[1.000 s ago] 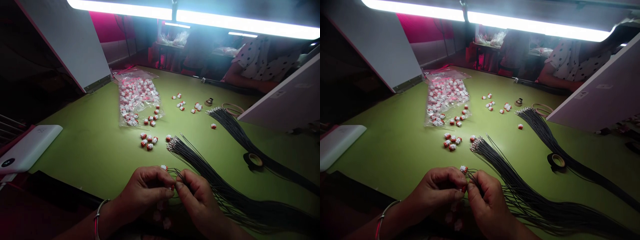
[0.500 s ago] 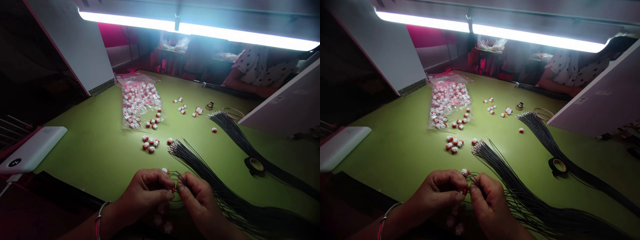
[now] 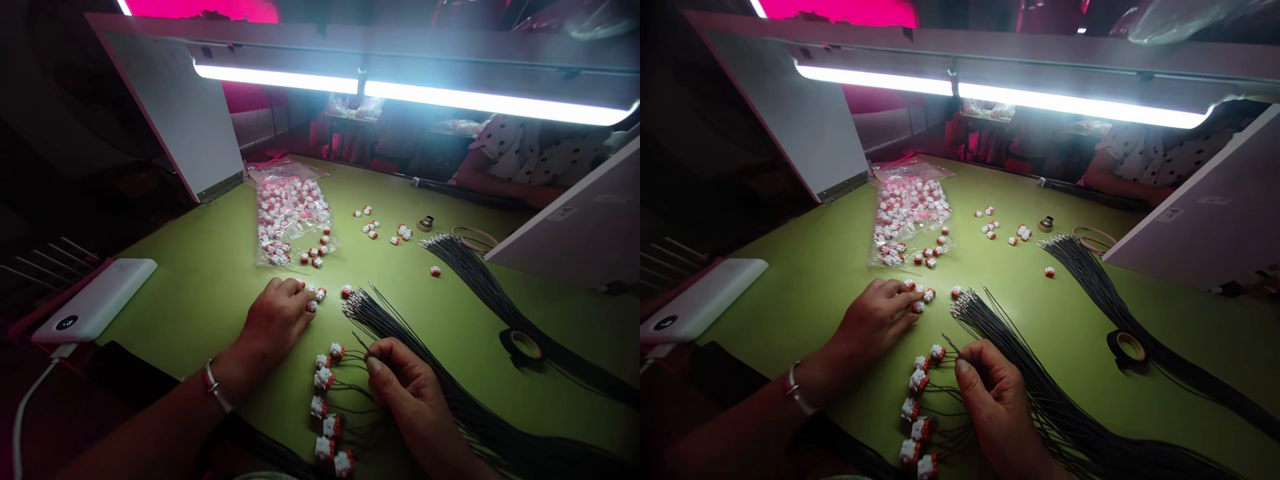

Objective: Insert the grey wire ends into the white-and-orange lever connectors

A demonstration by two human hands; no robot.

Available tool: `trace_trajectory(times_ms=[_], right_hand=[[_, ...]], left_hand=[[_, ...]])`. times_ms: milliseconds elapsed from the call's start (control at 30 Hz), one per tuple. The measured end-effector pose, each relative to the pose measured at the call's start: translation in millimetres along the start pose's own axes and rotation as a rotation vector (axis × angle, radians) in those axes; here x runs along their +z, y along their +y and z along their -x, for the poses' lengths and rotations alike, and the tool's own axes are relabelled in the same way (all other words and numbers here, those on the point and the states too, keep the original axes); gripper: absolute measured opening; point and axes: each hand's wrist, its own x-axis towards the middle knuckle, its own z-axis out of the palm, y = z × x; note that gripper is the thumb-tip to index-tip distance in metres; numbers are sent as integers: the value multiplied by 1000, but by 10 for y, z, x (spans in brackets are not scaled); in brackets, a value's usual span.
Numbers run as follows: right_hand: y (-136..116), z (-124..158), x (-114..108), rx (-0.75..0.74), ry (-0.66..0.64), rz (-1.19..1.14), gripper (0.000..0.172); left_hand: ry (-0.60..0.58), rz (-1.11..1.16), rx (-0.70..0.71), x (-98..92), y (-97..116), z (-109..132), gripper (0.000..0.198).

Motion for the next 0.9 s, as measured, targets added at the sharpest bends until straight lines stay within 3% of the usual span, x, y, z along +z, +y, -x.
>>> trace_trajectory(times_ms=[100, 200, 300, 433, 533, 733, 900], right_hand=[[-4, -6, 2, 8, -29, -34, 25], [-12, -17, 7, 39, -23, -78, 27], [-31, -15, 21, 44, 29, -90, 28], [-62, -7, 35, 16, 66, -38, 29], [-70, -7, 31, -3, 67, 26, 30], [-91, -15, 39, 7, 59, 120, 31], [-112, 8, 49, -25, 63, 186, 31]], left_hand=[[12, -3, 93, 85, -13, -19, 16], [87, 233, 88, 90, 76, 59, 14], [60, 673, -110, 28, 215, 171, 12], [-168, 1323, -522, -15, 381, 296, 21], [-308, 1620, -749, 28, 453, 353, 26], [-340, 1714, -858, 105, 498, 386, 32], [-321, 1769, -873, 115, 539, 370, 25]])
